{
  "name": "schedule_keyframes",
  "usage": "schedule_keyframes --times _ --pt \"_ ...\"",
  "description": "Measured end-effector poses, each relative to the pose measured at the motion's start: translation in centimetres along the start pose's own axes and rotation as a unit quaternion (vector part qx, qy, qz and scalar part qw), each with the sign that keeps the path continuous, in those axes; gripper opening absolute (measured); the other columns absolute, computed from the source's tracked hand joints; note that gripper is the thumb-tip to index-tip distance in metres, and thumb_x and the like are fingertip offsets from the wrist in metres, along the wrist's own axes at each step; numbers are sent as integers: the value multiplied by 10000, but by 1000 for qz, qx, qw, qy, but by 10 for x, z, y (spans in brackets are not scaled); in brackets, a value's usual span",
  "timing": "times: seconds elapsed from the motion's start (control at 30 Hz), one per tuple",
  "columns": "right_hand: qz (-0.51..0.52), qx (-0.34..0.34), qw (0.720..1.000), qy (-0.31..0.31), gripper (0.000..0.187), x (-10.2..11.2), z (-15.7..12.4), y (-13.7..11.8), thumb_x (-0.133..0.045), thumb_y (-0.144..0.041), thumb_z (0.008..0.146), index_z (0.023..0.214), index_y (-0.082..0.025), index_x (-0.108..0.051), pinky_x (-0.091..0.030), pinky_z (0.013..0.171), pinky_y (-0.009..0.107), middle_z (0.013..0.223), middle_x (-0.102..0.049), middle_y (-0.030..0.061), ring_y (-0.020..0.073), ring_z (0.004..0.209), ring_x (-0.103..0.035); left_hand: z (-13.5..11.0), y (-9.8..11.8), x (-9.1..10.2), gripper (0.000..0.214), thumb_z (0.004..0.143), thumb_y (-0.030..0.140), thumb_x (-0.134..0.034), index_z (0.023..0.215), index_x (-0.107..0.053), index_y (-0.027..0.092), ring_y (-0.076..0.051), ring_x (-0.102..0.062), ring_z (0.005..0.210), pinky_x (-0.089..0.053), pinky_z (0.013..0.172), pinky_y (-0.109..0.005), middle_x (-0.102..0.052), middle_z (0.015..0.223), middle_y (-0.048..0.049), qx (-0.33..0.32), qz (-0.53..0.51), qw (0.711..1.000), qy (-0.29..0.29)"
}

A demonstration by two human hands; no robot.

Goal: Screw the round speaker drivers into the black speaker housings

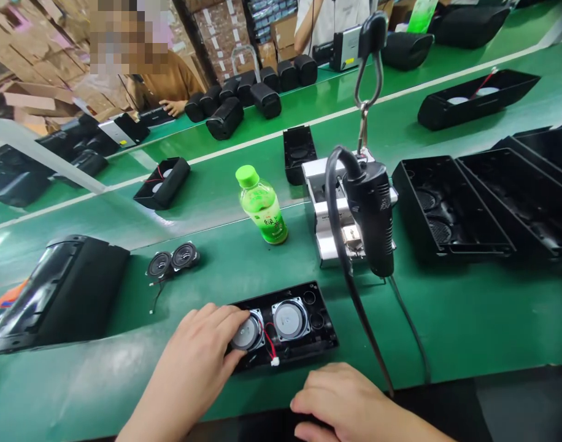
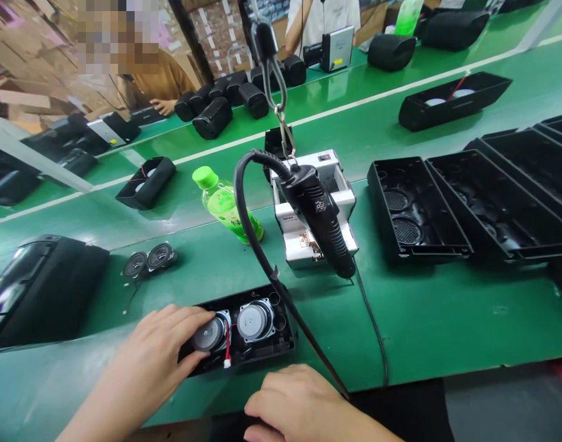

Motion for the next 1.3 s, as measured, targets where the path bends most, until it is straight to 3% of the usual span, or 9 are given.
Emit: schedule_keyframes --times 0.1,0.3,0.53,0.73,1.0,1.2,1.3 --pt "14 7 1000 26 449 3 2 -2 -391 -535 1197 1075 -239 -706 -459 723 308 830 -695 -3 148 726 -642 0 -1 -1 411 908 136 -788 1281 -694 280 -243 -664 1047 -477 900 -414 -751 1238 11 7 -21 1000 -5" --pt "27 16 999 42 398 7 6 -5 -402 -498 1201 1098 -238 -685 -444 700 306 842 -699 -18 138 716 -634 -4 -4 -5 490 864 99 -817 1295 -682 290 -224 -662 1058 -496 933 -401 -747 1260 26 5 -53 998 14" --pt "24 11 999 22 363 8 6 -4 -441 -475 1189 1094 -228 -690 -448 719 307 834 -689 -4 150 720 -627 -3 -1 -9 473 874 122 -797 1315 -706 267 -254 -686 1107 -538 977 -428 -748 1282 -2 -6 -25 999 30" --pt "39 -19 999 1 274 11 4 -9 -493 -420 1165 1104 -241 -692 -434 741 328 865 -690 -11 157 767 -627 -3 2 -4 478 862 110 -790 1314 -737 255 -270 -713 1084 -581 925 -424 -759 1280 -23 -2 17 1000 7" --pt "20 1 1000 12 337 12 1 -12 -408 -415 1200 1122 -234 -681 -426 743 328 876 -693 -5 156 774 -619 -3 5 -7 522 908 96 -739 1402 -712 261 -261 -696 1156 -562 1005 -424 -725 1387 -25 0 18 1000 -15" --pt "35 16 999 16 273 17 8 -14 -423 -392 1200 1142 -242 -644 -478 721 303 890 -721 -18 137 766 -653 -3 6 -7 544 893 133 -817 1411 -713 262 -277 -691 1188 -568 997 -438 -723 1389 -27 -2 23 1000 -18" --pt "57 20 998 -6 242 30 2 -24 -483 -389 1190 1093 -251 -656 -542 738 279 874 -731 -19 125 772 -691 -2 5 -4 520 895 162 -839 1389 -722 272 -285 -700 1189 -577 960 -428 -730 1378 -23 -3 14 999 -31"
Point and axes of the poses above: each hand's wrist, its own z-axis towards the middle knuckle, its own x-axis out of the back of the hand, y = z × x, the point moved 2 cm from there along z, towards the middle knuckle
